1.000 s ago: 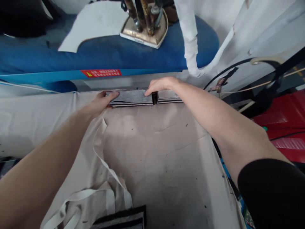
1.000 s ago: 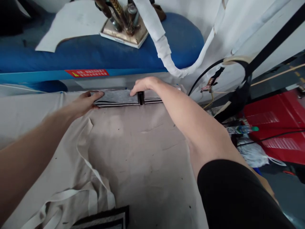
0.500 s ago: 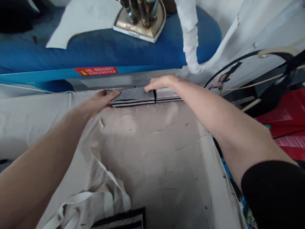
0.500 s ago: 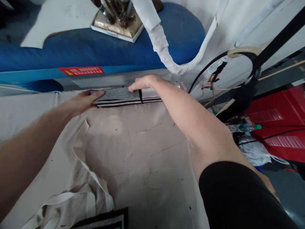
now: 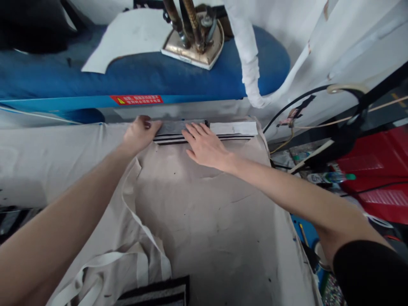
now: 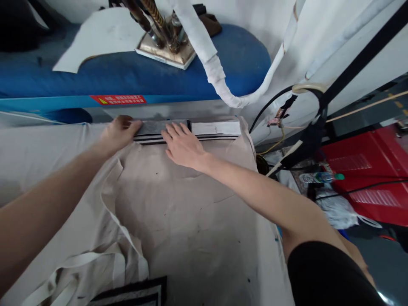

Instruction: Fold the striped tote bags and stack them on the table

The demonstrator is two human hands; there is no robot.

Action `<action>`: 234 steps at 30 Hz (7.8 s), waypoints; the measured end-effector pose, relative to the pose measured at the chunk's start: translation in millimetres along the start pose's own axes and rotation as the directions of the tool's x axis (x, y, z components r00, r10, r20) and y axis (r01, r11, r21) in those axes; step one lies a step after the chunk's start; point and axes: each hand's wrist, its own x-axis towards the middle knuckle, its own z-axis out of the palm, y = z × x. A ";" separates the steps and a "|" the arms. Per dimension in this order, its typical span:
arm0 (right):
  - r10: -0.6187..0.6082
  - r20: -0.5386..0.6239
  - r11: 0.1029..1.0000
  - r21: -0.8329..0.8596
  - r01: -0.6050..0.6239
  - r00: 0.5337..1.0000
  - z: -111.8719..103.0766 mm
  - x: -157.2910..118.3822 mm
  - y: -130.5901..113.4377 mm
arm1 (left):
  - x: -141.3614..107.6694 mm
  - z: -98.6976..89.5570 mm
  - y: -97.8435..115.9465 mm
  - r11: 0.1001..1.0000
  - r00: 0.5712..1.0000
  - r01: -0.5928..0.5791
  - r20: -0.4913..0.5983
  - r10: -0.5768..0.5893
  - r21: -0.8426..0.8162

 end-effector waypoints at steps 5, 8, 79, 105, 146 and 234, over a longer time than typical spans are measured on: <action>0.110 0.000 0.993 -0.046 -0.110 0.994 18.2 -11.8 0.9 | -47.0 20.7 11.4 0.810 0.880 -0.459 0.064 0.471 0.365; 0.110 -0.007 0.990 -0.084 -0.111 0.994 21.4 -15.6 2.7 | -59.3 37.7 -1.7 0.768 0.845 -0.530 0.150 0.513 0.359; 0.423 -0.339 0.826 0.525 -0.205 0.840 -12.3 -190.6 -19.3 | -165.4 -79.2 52.8 0.732 0.873 -0.484 0.330 0.360 0.480; 0.511 0.438 0.079 0.833 -0.548 0.740 24.5 -289.8 -323.1 | -388.6 -96.7 -20.1 0.873 0.677 -0.421 0.725 0.123 0.246; 0.103 0.552 -0.038 0.834 -0.551 0.827 -46.5 -296.0 -289.6 | -493.8 -151.3 -20.4 0.759 0.771 0.612 0.379 -0.511 -0.221; 0.611 0.237 0.227 0.862 -0.454 0.755 62.5 -306.2 -338.4 | -374.2 -68.5 -23.5 0.809 0.409 -0.587 0.849 0.335 -0.036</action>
